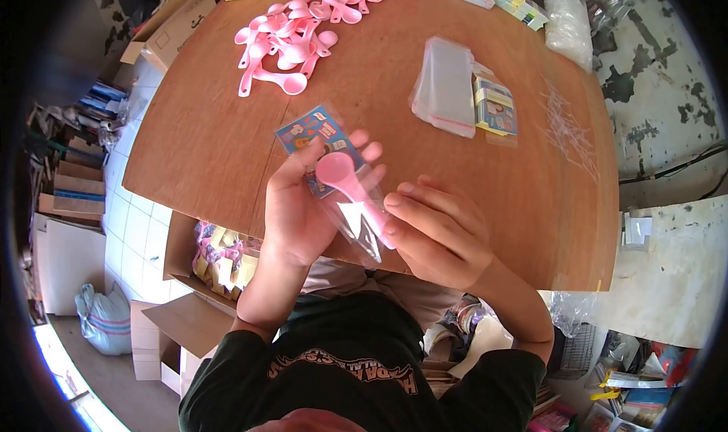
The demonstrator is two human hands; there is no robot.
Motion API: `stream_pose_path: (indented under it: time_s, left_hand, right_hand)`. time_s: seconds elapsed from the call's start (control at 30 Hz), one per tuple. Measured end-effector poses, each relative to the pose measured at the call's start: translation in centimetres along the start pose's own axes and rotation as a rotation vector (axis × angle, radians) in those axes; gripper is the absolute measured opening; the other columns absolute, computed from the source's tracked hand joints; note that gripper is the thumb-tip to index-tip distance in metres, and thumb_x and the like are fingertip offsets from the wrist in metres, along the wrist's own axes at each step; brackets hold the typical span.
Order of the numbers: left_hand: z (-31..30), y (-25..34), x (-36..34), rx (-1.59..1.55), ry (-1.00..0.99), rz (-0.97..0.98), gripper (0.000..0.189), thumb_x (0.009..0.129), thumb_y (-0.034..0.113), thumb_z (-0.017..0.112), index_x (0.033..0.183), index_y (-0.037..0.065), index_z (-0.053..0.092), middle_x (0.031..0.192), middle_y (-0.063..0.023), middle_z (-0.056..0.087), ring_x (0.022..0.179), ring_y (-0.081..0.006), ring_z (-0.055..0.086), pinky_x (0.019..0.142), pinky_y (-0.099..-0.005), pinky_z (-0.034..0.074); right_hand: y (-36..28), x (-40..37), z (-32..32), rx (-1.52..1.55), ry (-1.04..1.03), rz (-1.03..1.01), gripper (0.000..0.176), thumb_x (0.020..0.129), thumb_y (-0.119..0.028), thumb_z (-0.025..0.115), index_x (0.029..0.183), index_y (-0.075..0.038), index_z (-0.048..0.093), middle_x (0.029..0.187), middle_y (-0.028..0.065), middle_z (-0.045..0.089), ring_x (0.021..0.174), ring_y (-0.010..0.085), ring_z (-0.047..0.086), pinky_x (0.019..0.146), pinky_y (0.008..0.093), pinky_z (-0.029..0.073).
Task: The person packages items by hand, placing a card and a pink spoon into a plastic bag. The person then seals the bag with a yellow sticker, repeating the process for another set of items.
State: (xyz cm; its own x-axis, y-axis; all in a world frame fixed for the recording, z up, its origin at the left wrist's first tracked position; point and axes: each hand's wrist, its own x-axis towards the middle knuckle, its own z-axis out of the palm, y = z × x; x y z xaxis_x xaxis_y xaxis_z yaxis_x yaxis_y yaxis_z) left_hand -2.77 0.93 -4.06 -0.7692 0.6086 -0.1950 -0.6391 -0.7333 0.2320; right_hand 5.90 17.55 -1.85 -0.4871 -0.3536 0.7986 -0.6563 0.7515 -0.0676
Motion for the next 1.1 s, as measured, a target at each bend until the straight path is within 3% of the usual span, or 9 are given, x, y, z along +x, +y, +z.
stream_pose_path:
  time_s: [0.1, 0.27, 0.4, 0.6, 0.7, 0.77, 0.9, 0.97, 1.1]
  left_hand:
    - [0.1, 0.0, 0.0, 0.037, 0.015, -0.009, 0.035, 0.095, 0.024, 0.047, 0.122, 0.000, 0.047, 0.115, -0.0183, 0.059, 0.114, -0.0336, 0.054, 0.100, -0.0480, 0.042]
    - [-0.7, -0.2, -0.6, 0.225, 0.045, 0.332, 0.065, 0.090, 0.027, 0.049, 0.144, 0.003, 0.024, 0.147, -0.0160, 0.025, 0.138, -0.0293, 0.022, 0.113, -0.0452, 0.016]
    - [0.3, -0.2, -0.6, 0.389, 0.039, 0.477, 0.062, 0.090, 0.027, 0.049, 0.143, 0.003, 0.027, 0.145, -0.0143, 0.030, 0.138, -0.0277, 0.024, 0.113, -0.0435, 0.015]
    - [1.2, -0.1, -0.3, 1.003, -0.368, 0.555, 0.055, 0.089, 0.018, 0.060, 0.135, -0.001, 0.039, 0.137, -0.0138, 0.044, 0.130, -0.0253, 0.039, 0.108, -0.0407, 0.027]
    - [2.7, -0.9, 0.4, 1.124, -0.444, 0.765, 0.038, 0.085, 0.010, 0.066, 0.120, -0.001, 0.056, 0.111, -0.0127, 0.061, 0.106, -0.0199, 0.057, 0.092, -0.0336, 0.044]
    - [2.9, -1.3, 0.1, 1.017, -0.384, 0.624, 0.029, 0.086, 0.008, 0.065, 0.113, -0.002, 0.060, 0.100, -0.0110, 0.065, 0.095, -0.0171, 0.061, 0.083, -0.0301, 0.047]
    - [3.5, -1.1, -1.0, 1.003, -0.276, 0.591, 0.014, 0.089, 0.005, 0.062, 0.097, -0.004, 0.068, 0.077, -0.0071, 0.069, 0.071, -0.0098, 0.065, 0.065, -0.0228, 0.052]
    - [3.5, -1.0, -1.7, 1.032, -0.250, 0.535, 0.015, 0.089, 0.004, 0.060, 0.099, -0.005, 0.068, 0.076, -0.0068, 0.069, 0.070, -0.0089, 0.065, 0.061, -0.0223, 0.052]
    - [3.8, -1.2, -2.5, 1.172, -0.262, 0.508, 0.017, 0.086, 0.000, 0.060, 0.101, -0.003, 0.068, 0.069, -0.0075, 0.067, 0.059, -0.0077, 0.063, 0.051, -0.0222, 0.049]
  right_hand:
    - [-0.2, 1.1, -1.1, 0.115, -0.035, 0.136, 0.025, 0.067, 0.002, 0.078, 0.089, -0.003, 0.067, 0.093, 0.0117, 0.067, 0.083, 0.0247, 0.066, 0.072, 0.0318, 0.056]
    - [-0.5, 4.2, -4.2, 0.084, -0.067, 0.585, 0.019, 0.073, 0.003, 0.075, 0.088, -0.001, 0.065, 0.086, 0.0098, 0.068, 0.075, 0.0150, 0.066, 0.067, 0.0249, 0.053]
    - [2.4, 6.6, -4.9, 0.282, -0.053, 0.864, 0.020, 0.077, 0.003, 0.073, 0.095, 0.001, 0.063, 0.085, 0.0068, 0.068, 0.076, 0.0082, 0.063, 0.065, 0.0211, 0.051]
    - [1.4, 8.2, -5.7, 0.511, -0.057, 0.887, 0.021, 0.081, 0.003, 0.069, 0.100, 0.002, 0.062, 0.084, 0.0069, 0.067, 0.076, 0.0085, 0.063, 0.063, 0.0185, 0.050]
    - [-0.1, 8.6, -5.8, 0.460, -0.149, 0.949, 0.019, 0.082, 0.002, 0.069, 0.099, 0.002, 0.062, 0.085, 0.0077, 0.067, 0.077, 0.0089, 0.064, 0.064, 0.0190, 0.051]
    - [-0.5, 8.5, -5.7, 0.515, -0.114, 0.986, 0.019, 0.082, -0.001, 0.069, 0.099, 0.002, 0.063, 0.086, 0.0068, 0.067, 0.077, 0.0083, 0.063, 0.064, 0.0204, 0.051]
    - [-0.5, 7.6, -5.1, 0.353, -0.072, 0.888, 0.018, 0.079, -0.001, 0.071, 0.096, -0.001, 0.066, 0.087, 0.0074, 0.066, 0.076, 0.0127, 0.064, 0.063, 0.0236, 0.051]
    - [-0.6, 7.9, -5.1, -0.057, -0.159, 0.299, 0.018, 0.073, 0.000, 0.073, 0.090, -0.003, 0.068, 0.086, 0.0076, 0.064, 0.074, 0.0192, 0.062, 0.062, 0.0275, 0.049]
    - [-0.6, 6.5, -4.2, -0.196, -0.136, 0.172, 0.019, 0.067, -0.001, 0.075, 0.084, -0.003, 0.066, 0.085, 0.0066, 0.059, 0.072, 0.0239, 0.057, 0.058, 0.0322, 0.047]
